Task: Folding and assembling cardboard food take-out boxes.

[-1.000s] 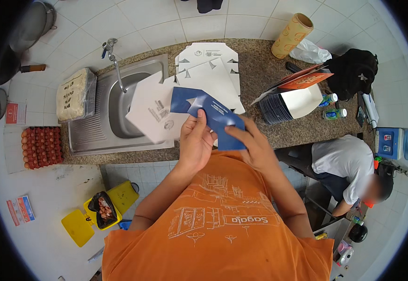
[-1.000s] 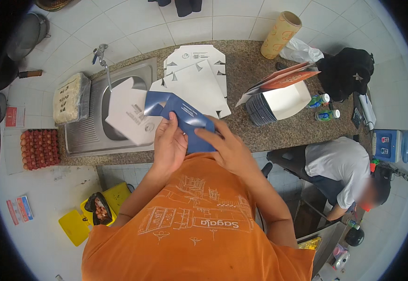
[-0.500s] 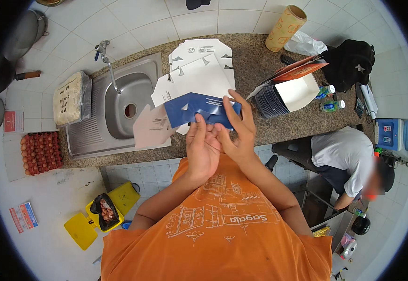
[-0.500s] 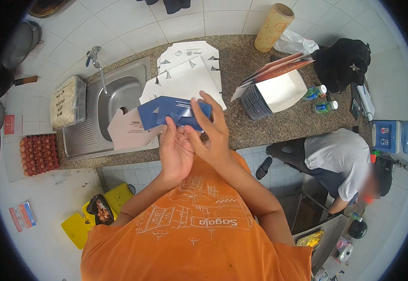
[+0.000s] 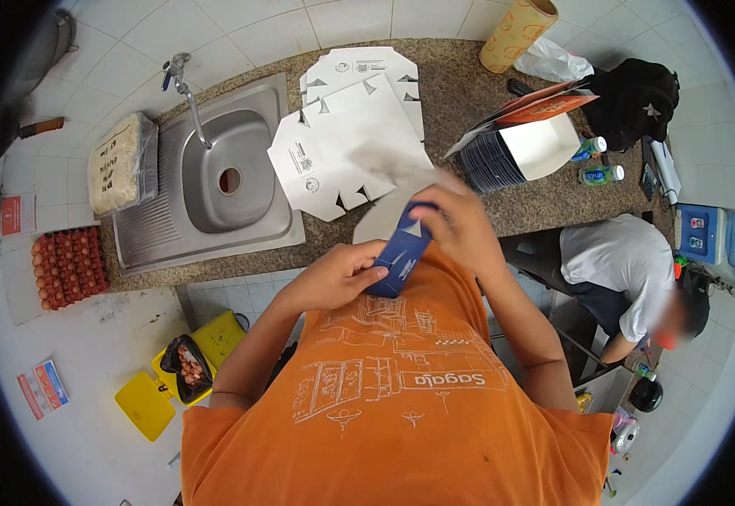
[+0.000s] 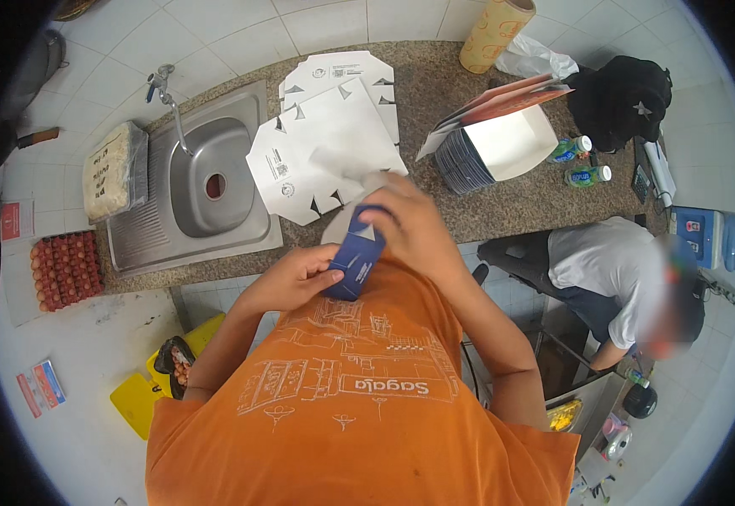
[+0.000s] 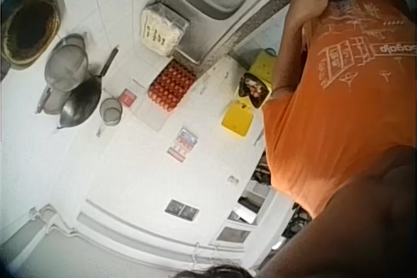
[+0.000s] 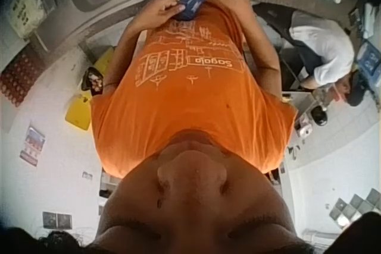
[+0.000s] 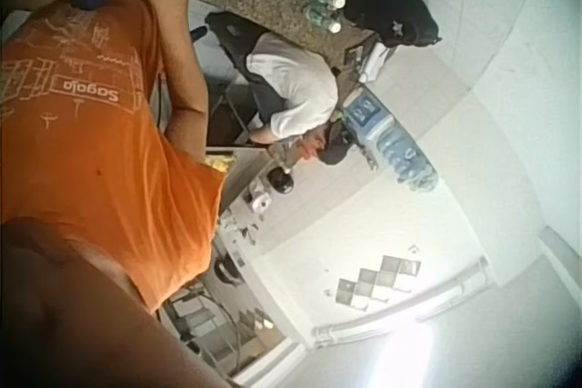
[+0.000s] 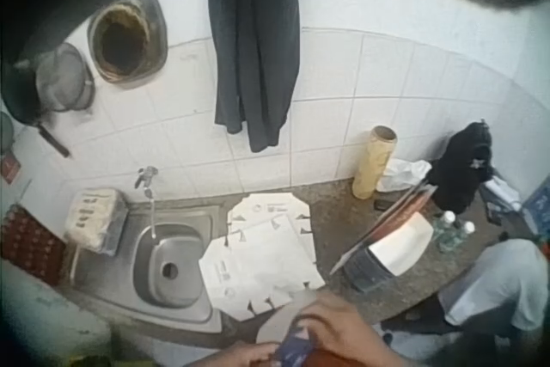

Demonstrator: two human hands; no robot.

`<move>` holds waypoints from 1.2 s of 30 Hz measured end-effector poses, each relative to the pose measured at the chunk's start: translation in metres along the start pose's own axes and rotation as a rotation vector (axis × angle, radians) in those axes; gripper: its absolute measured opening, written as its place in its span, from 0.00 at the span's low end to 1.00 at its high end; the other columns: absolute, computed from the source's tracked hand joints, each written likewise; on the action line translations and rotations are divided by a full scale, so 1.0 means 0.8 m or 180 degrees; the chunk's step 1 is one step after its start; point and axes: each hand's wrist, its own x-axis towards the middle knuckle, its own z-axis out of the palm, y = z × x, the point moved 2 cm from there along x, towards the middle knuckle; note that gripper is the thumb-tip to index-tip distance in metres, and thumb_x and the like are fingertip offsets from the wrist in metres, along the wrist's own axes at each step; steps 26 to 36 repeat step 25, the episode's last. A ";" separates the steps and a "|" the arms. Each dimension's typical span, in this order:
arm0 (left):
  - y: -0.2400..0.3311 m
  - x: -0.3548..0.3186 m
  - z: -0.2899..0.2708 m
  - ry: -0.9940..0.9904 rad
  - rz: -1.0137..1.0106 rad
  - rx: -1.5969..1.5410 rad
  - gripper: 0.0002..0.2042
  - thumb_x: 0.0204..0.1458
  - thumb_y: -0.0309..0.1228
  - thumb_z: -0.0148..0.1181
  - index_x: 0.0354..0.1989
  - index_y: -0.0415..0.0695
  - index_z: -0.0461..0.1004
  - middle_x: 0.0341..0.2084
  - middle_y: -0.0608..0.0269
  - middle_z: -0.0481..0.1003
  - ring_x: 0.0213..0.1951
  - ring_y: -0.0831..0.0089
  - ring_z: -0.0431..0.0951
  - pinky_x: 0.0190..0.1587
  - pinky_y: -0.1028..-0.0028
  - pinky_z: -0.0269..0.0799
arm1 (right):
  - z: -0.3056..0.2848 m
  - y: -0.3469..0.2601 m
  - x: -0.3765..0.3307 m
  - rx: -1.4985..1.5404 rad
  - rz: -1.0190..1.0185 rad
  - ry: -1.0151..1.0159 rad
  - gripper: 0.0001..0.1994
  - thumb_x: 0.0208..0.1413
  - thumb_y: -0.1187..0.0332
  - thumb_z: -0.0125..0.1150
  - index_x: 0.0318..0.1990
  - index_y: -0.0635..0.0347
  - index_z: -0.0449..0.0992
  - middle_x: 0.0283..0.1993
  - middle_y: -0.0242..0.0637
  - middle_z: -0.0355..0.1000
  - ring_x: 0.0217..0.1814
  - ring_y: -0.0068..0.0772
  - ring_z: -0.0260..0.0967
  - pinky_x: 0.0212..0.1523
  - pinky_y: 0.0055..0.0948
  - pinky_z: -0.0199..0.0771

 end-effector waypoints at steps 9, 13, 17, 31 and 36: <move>-0.022 -0.002 -0.005 -0.0090 -0.0302 -0.0599 0.18 0.69 0.26 0.54 0.65 0.36 0.67 0.51 0.62 0.78 0.48 0.81 0.78 0.52 0.76 0.75 | 0.023 -0.008 -0.009 0.0067 -0.0671 -0.1019 0.10 0.58 0.68 0.68 0.46 0.57 0.79 0.65 0.51 0.70 0.66 0.57 0.69 0.66 0.46 0.68; -0.008 -0.001 0.007 0.0114 -0.0129 -0.1066 0.17 0.68 0.27 0.56 0.63 0.37 0.68 0.49 0.64 0.78 0.45 0.83 0.78 0.48 0.77 0.75 | 0.017 -0.022 -0.012 0.0055 0.0053 0.0025 0.11 0.58 0.66 0.69 0.47 0.57 0.79 0.64 0.52 0.69 0.67 0.56 0.67 0.65 0.45 0.69; -0.025 -0.003 0.004 -0.0004 -0.0204 -0.0798 0.24 0.68 0.26 0.55 0.71 0.37 0.59 0.51 0.63 0.77 0.46 0.81 0.78 0.49 0.76 0.74 | 0.025 -0.004 -0.025 0.0209 -0.0338 -0.0956 0.12 0.60 0.61 0.67 0.45 0.57 0.82 0.63 0.51 0.70 0.66 0.55 0.69 0.65 0.44 0.69; 0.007 0.021 0.046 0.0600 0.0426 -0.1029 0.42 0.66 0.23 0.57 0.80 0.44 0.33 0.59 0.58 0.75 0.49 0.78 0.79 0.51 0.80 0.72 | -0.001 -0.057 -0.052 -0.2010 -0.0285 -0.0873 0.44 0.48 0.51 0.76 0.72 0.49 0.60 0.77 0.49 0.50 0.78 0.56 0.50 0.69 0.59 0.65; 0.007 0.021 0.046 0.0600 0.0426 -0.1029 0.42 0.66 0.23 0.57 0.80 0.44 0.33 0.59 0.58 0.75 0.49 0.78 0.79 0.51 0.80 0.72 | -0.001 -0.057 -0.052 -0.2010 -0.0285 -0.0873 0.44 0.48 0.51 0.76 0.72 0.49 0.60 0.77 0.49 0.50 0.78 0.56 0.50 0.69 0.59 0.65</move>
